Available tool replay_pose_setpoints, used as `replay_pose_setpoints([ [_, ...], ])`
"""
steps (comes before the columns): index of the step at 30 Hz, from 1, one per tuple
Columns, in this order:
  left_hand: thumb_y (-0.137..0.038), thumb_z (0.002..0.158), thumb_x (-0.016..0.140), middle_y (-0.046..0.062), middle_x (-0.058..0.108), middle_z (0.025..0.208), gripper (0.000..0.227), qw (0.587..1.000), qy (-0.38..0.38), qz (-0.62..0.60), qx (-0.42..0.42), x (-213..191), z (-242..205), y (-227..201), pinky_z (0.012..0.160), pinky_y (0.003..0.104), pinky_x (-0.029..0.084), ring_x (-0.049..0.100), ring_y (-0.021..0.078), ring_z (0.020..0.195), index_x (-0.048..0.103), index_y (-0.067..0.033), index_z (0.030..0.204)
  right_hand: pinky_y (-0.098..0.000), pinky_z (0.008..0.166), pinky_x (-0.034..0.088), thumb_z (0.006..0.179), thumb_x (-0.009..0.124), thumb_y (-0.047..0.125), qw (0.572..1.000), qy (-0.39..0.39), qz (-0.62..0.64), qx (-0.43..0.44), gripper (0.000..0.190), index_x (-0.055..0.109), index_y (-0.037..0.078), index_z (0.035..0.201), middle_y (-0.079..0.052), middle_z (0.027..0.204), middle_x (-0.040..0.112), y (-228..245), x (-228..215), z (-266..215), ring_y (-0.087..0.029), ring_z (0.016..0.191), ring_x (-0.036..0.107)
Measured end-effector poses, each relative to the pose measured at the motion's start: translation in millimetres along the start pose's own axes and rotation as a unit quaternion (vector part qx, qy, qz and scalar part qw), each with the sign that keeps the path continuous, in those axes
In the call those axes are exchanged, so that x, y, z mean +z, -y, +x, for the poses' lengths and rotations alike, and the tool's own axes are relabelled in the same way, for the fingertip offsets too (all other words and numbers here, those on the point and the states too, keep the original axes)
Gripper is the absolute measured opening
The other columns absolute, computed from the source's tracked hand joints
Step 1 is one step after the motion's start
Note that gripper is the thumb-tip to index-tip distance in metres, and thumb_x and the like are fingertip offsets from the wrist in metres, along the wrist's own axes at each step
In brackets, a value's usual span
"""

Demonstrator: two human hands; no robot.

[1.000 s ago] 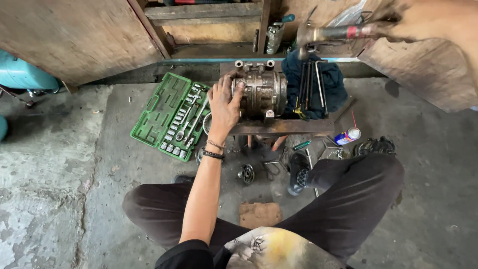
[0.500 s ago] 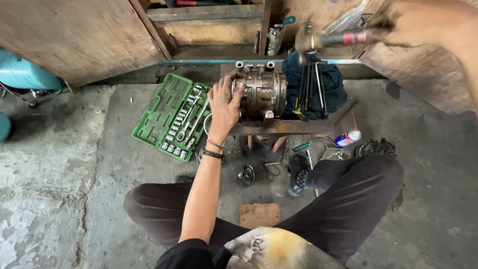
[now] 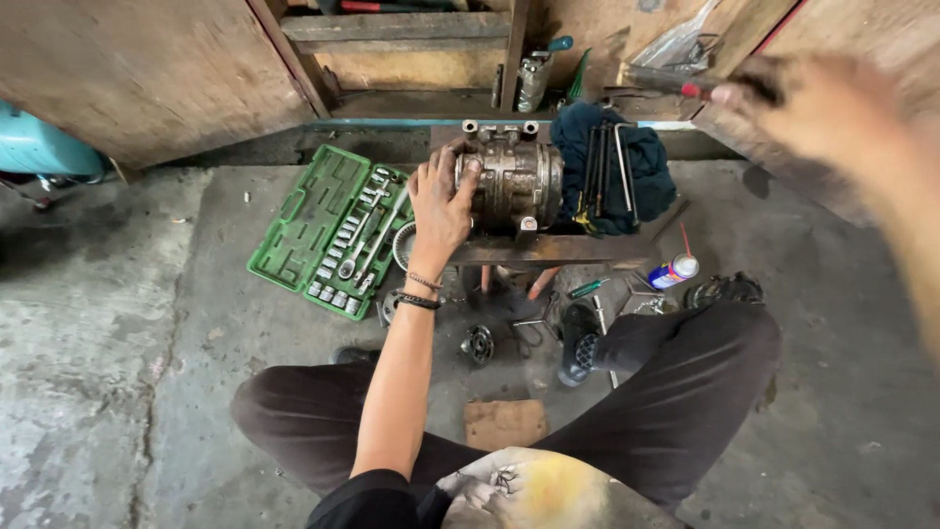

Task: The person sits on the floor and uses a hammer to strike and separate components of a mechanical assembly, including a cylindrical housing and a circular plate. They repeatedly reposition the parts on a wooden block and use the hammer to tap different sections.

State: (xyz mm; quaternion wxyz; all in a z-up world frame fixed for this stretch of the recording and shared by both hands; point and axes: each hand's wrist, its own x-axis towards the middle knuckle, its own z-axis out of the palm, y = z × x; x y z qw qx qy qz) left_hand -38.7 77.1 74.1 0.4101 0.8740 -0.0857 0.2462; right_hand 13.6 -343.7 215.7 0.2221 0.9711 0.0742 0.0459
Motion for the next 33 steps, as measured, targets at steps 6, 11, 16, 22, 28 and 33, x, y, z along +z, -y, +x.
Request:
replay_pose_setpoints([
  [6,-0.042,0.101,0.049,0.007,0.062,0.126,0.046,1.0,0.001,0.003,0.0,3,2,5,0.102,0.04,0.034,0.056,0.0272,0.109,0.056,-0.0122,0.136,-0.043,0.061,0.045,0.114,0.067,0.034,0.929,-0.133,0.344,-0.038,0.034,0.061,0.002,0.106,-0.009,0.075,0.055,87,20,-49,-0.027,0.06,0.052],
  [11,-0.054,0.106,0.043,0.006,0.057,0.129,0.044,0.993,0.092,-0.043,-0.064,-14,7,-3,0.112,0.051,0.029,0.054,0.0307,0.12,0.054,-0.0227,0.134,-0.0465,0.073,0.056,0.096,0.077,0.049,0.927,-0.209,0.309,-0.036,0.045,0.063,0.021,0.128,-0.008,0.093,0.072,112,79,-48,-0.035,0.09,0.074],
  [16,-0.052,0.107,0.043,0.006,0.057,0.123,0.043,0.993,0.1,-0.029,-0.064,-7,4,6,0.112,0.051,0.03,0.054,0.0315,0.118,0.053,-0.0226,0.136,-0.0475,0.072,0.055,0.096,0.078,0.032,0.906,-0.218,0.36,-0.049,0.035,0.062,0.017,0.123,-0.013,0.09,0.07,127,57,-62,-0.039,0.089,0.073],
  [22,-0.054,0.106,0.043,0.004,0.057,0.121,0.041,0.993,0.089,-0.043,-0.067,-14,6,-1,0.112,0.05,0.029,0.055,0.03,0.118,0.053,-0.0274,0.135,-0.0463,0.068,0.055,0.095,0.079,0.031,0.901,-0.26,0.339,-0.071,0.032,0.065,0.02,0.122,-0.01,0.087,0.068,132,74,-55,-0.038,0.085,0.073],
  [28,-0.054,0.106,0.044,0.005,0.057,0.124,0.043,0.992,0.1,-0.038,-0.068,-15,6,0,0.113,0.051,0.029,0.054,0.0301,0.119,0.051,-0.0272,0.139,-0.0393,0.066,0.056,0.099,0.076,0.026,0.887,-0.325,0.305,-0.12,0.023,0.067,0.016,0.118,-0.007,0.091,0.071,135,86,-40,-0.034,0.081,0.073],
  [33,-0.054,0.107,0.041,0.007,0.057,0.123,0.044,0.991,0.11,-0.032,-0.067,-21,9,-9,0.112,0.05,0.029,0.053,0.0315,0.12,0.053,-0.0232,0.135,-0.0379,0.056,0.054,0.092,0.08,0.018,0.898,-0.33,0.251,-0.149,0.019,0.07,0.008,0.104,-0.01,0.076,0.067,135,79,-32,-0.034,0.067,0.071],
])
